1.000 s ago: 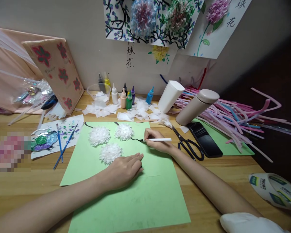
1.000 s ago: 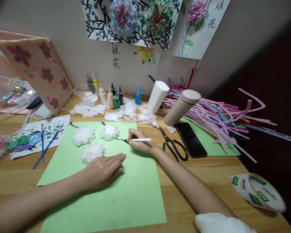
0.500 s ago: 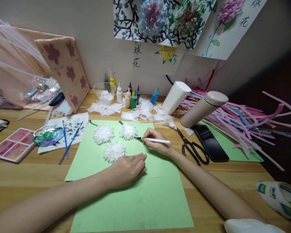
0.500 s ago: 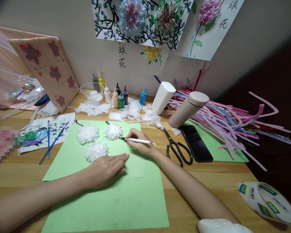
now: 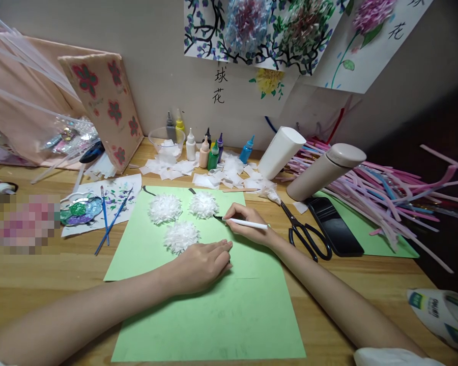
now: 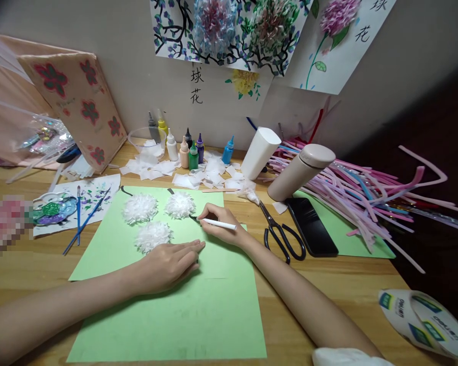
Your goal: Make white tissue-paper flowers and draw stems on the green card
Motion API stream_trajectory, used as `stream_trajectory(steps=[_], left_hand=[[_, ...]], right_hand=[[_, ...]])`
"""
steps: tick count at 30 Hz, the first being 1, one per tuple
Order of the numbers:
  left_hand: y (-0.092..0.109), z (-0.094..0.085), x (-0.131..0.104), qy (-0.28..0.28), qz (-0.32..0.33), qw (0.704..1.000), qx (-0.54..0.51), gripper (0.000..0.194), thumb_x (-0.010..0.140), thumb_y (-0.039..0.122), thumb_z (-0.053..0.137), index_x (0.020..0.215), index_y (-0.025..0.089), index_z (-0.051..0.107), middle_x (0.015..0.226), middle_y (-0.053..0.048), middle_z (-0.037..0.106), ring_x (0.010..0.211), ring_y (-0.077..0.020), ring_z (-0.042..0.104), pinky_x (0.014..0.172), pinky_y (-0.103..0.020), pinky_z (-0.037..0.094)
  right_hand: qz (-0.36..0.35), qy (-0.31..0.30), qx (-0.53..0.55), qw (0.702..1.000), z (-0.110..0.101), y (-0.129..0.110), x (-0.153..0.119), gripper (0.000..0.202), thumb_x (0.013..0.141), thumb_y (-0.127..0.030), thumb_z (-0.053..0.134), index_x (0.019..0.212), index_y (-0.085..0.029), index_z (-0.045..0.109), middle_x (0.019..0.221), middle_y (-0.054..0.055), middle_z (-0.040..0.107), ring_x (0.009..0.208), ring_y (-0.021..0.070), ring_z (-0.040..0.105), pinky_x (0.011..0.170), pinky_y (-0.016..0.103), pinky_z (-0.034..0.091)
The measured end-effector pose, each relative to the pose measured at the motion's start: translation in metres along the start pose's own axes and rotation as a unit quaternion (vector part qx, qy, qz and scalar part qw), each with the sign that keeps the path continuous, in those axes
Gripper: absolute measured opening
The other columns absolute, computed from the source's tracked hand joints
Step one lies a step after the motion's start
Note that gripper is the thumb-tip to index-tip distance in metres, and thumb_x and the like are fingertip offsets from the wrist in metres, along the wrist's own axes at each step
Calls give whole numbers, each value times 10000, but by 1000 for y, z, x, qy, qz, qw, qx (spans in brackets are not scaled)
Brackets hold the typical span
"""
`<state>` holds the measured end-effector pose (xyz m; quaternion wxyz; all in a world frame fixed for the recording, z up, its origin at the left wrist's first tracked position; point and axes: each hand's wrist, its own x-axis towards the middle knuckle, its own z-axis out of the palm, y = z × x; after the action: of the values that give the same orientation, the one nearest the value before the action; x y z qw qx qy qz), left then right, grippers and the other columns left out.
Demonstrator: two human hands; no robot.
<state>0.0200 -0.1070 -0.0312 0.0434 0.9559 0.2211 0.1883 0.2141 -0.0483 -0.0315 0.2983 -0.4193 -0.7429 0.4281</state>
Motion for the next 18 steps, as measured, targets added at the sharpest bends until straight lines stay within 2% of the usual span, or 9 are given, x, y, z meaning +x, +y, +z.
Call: stream_trajectory(steps=[18], left_hand=[[-1,1,-2,-6,-3,1000,2,206,913,217,327,854,114,496,1090,-142,625,1009,-212,601,723,-314,565]], right_hand=[[23,-1,-1,1000,-2,1,0,67,691,-138,526,745,-176,537,665,-23,533,576,108,449,523,214,337]])
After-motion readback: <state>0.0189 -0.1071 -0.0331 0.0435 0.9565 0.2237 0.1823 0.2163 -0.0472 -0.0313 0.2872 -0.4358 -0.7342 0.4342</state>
